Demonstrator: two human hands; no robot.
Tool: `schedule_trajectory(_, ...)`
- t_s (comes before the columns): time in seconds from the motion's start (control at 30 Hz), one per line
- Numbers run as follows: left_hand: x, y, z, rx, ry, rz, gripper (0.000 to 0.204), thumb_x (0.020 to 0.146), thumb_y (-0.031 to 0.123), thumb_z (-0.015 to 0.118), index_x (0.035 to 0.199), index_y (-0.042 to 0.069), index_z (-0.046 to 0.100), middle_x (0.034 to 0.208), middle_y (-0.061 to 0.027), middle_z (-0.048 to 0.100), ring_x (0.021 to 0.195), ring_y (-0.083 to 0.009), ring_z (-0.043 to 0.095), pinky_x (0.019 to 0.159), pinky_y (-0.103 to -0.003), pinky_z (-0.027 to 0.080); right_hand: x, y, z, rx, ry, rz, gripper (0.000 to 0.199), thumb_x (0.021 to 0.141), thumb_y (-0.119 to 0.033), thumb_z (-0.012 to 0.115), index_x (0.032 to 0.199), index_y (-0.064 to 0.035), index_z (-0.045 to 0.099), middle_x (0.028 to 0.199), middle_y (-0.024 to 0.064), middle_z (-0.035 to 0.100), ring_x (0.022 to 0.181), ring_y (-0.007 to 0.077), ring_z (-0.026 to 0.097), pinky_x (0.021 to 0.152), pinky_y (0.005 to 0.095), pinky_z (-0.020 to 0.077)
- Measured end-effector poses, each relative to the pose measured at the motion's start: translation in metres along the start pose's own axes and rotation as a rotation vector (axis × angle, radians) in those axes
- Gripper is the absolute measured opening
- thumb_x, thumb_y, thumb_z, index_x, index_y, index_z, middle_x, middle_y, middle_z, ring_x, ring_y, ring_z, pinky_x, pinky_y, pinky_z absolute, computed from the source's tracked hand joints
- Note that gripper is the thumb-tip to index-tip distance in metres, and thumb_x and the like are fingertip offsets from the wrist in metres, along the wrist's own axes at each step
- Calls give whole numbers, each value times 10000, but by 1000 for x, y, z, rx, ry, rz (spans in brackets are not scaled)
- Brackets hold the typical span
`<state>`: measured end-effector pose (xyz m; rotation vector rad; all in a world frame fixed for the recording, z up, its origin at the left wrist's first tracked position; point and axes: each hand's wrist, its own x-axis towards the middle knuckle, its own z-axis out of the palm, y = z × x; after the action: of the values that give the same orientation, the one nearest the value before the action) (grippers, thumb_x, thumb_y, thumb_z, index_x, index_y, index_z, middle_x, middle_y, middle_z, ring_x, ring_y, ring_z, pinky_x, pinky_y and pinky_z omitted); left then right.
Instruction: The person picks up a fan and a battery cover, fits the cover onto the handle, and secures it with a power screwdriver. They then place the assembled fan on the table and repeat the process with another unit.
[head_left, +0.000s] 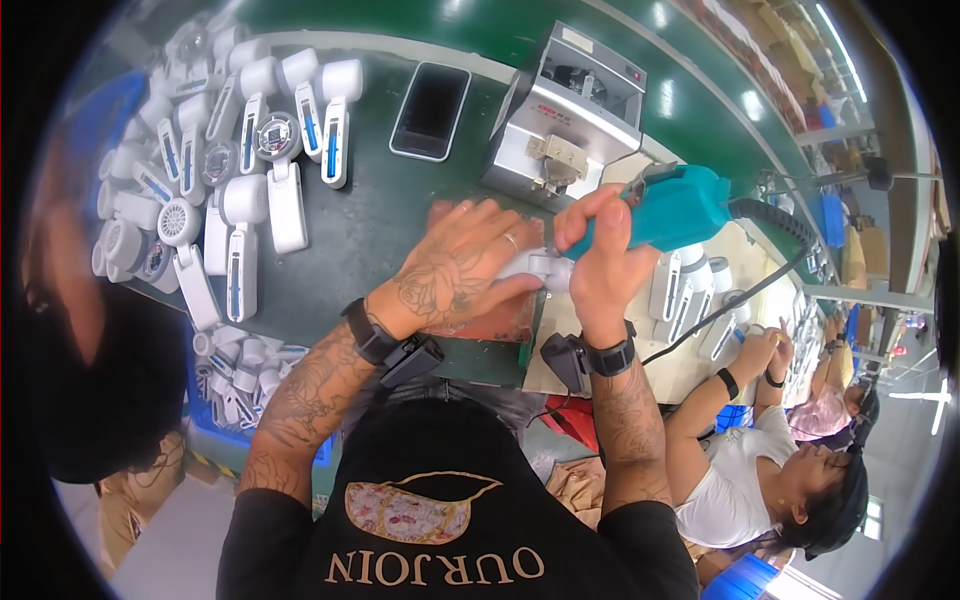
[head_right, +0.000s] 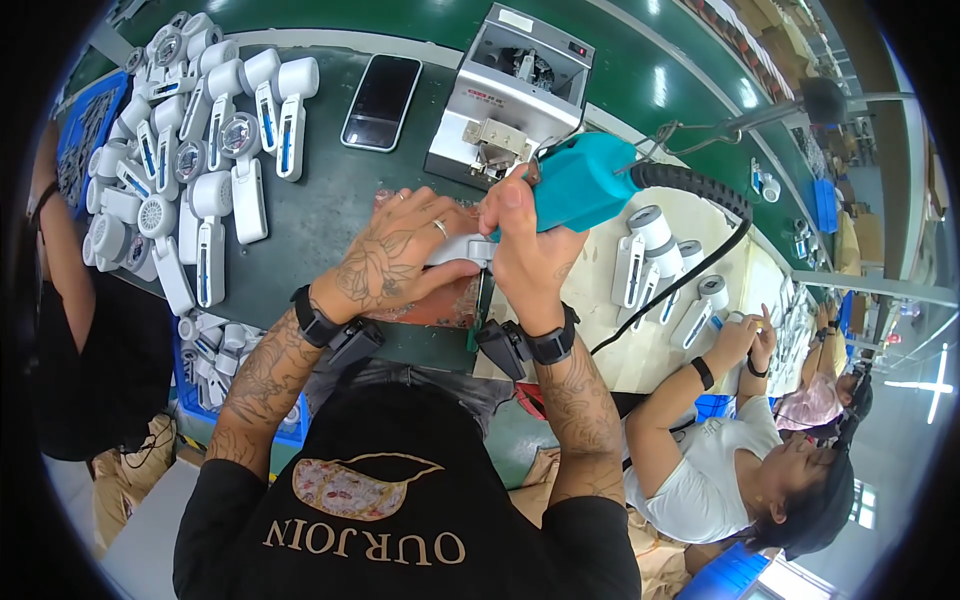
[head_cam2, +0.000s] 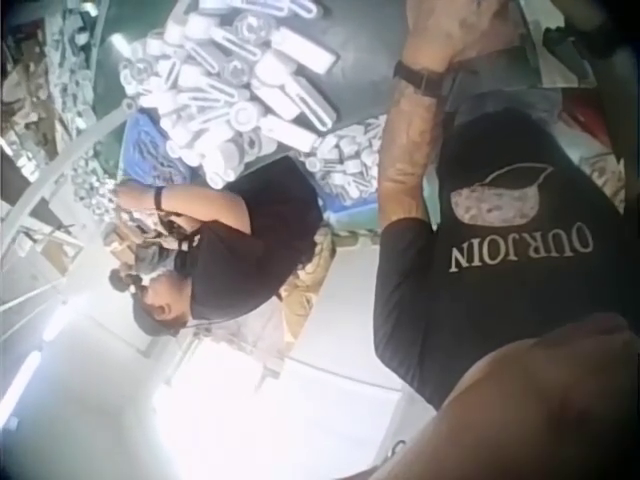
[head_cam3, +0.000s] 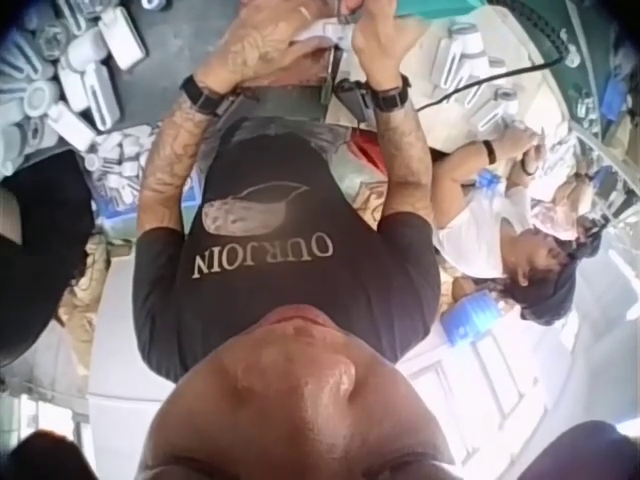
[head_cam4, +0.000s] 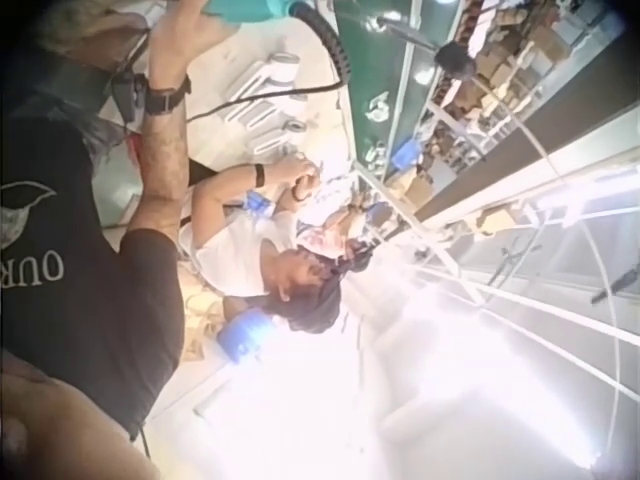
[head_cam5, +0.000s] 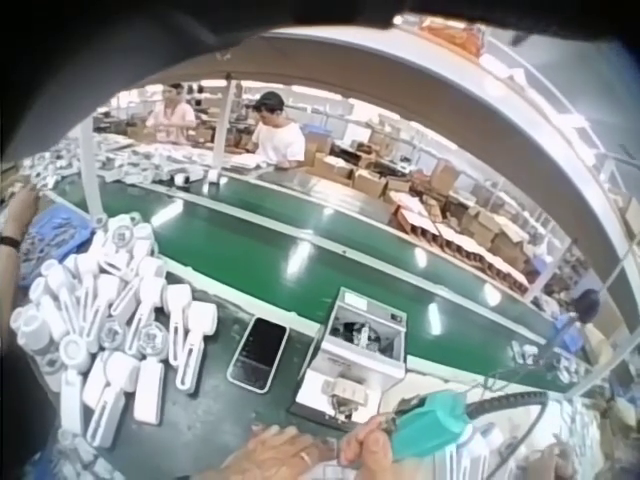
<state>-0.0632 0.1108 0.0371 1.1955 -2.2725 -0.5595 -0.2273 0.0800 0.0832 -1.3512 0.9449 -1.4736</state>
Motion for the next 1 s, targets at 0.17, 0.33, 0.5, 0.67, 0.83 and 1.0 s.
schedule_trajectory(0.17,-2,-1,0,10,76,38,550,927,433,641,1330,66,572,1204,-117,604,1148,-316,536,1034,-476,408,5,-1,-3,10,-26,-22,436,1009,-411,612,919,8,533,675,76,534,572,182,529,539,320,439)
schedule_trajectory(0.33,-1,-2,2,-91,147,23,454,894,409,695,1244,123,649,1113,-80,629,1054,-303,569,973,-464,432,23,-18,8,-81,12,-17,389,1028,-382,584,1013,6,575,692,58,556,602,170,564,551,304,448)
schedule_trajectory(0.5,-2,3,-5,-80,159,27,398,903,326,673,1247,126,650,1099,-81,631,1042,-300,573,958,-448,436,59,0,21,-51,59,-222,315,1035,-320,588,1002,-7,572,698,56,577,604,159,575,560,294,455)
schedule_trajectory(0.67,-1,2,-2,-76,161,50,403,901,273,624,1243,59,624,1081,-96,617,1052,-292,559,946,-427,438,55,11,18,1,9,-209,285,1030,-285,603,982,-7,565,685,61,579,599,165,584,557,295,461)
schedule_trajectory(0.83,-3,-5,-3,-87,126,54,393,902,250,641,1249,66,619,1083,-96,606,1044,-296,553,915,-442,444,32,-14,19,-54,34,-75,356,1030,-343,588,988,10,574,681,63,563,588,165,561,552,309,460)
schedule_trajectory(1.0,1,-6,2,-106,135,66,400,911,262,650,1259,68,613,1103,-92,594,1054,-299,545,903,-450,439,-13,-28,-10,23,-16,-25,549,975,-503,627,1061,35,558,679,75,541,588,182,536,559,325,440)
